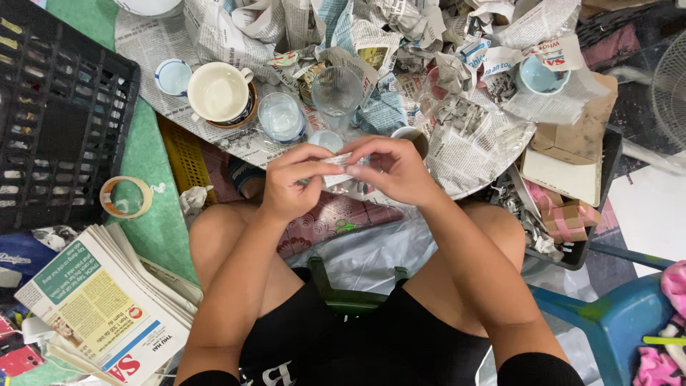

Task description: The person sits on a low stool and repeatedly folds newspaper sheets into small bundles by hand. They pick up sheets from a pile on the table, fold them multiple times, and place the finished bundles into a black plastic crate to the left.

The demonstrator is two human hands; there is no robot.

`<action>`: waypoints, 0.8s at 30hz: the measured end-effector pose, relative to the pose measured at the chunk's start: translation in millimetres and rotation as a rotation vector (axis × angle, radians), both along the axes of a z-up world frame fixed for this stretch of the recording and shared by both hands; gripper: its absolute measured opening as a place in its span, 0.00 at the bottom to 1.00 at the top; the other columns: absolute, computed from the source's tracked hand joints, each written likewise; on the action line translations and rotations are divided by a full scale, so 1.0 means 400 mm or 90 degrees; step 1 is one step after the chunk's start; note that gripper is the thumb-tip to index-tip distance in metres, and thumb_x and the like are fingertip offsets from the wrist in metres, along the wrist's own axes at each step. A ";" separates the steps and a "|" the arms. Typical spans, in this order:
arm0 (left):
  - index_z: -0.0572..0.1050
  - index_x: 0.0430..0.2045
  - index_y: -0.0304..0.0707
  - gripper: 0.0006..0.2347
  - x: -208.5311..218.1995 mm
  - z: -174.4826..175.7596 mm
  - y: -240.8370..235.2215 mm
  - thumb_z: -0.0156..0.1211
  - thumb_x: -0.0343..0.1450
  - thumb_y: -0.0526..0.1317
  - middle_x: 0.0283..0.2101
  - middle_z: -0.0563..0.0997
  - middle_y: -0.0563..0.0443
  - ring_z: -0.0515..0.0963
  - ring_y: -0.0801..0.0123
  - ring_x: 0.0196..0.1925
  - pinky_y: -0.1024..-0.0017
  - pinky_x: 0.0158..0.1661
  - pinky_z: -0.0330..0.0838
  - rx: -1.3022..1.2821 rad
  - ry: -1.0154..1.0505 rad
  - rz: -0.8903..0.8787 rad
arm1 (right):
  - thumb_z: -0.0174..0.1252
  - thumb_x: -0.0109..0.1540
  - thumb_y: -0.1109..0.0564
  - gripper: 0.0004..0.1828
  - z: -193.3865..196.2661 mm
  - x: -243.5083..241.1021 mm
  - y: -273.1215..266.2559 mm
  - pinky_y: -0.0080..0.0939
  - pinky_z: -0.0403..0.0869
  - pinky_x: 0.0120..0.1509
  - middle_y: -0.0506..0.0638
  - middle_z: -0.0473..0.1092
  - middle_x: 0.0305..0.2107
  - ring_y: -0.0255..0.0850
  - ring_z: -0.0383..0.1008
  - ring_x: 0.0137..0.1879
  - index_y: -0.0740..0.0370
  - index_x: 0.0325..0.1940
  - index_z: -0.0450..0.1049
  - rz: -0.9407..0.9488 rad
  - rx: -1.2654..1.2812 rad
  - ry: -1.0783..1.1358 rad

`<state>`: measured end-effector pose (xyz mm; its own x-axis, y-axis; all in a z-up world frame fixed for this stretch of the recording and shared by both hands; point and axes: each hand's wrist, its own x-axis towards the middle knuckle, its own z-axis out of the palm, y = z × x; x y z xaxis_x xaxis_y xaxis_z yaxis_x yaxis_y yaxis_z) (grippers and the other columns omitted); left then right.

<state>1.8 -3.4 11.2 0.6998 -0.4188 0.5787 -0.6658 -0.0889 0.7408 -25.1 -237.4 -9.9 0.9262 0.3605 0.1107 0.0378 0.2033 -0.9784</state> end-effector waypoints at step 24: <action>0.83 0.40 0.33 0.07 -0.008 -0.030 -0.030 0.69 0.70 0.31 0.30 0.85 0.49 0.78 0.79 0.26 0.78 0.29 0.70 0.032 0.129 0.082 | 0.60 0.66 0.60 0.11 0.045 -0.019 0.001 0.34 0.82 0.38 0.50 0.81 0.31 0.33 0.83 0.38 0.64 0.51 0.80 -0.147 -0.280 -0.018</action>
<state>-1.4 -15.5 -0.7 0.8492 -0.3427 0.4017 -0.4846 -0.2036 0.8507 -32.8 -237.2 8.1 0.9862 0.1644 0.0199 0.0604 -0.2450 -0.9676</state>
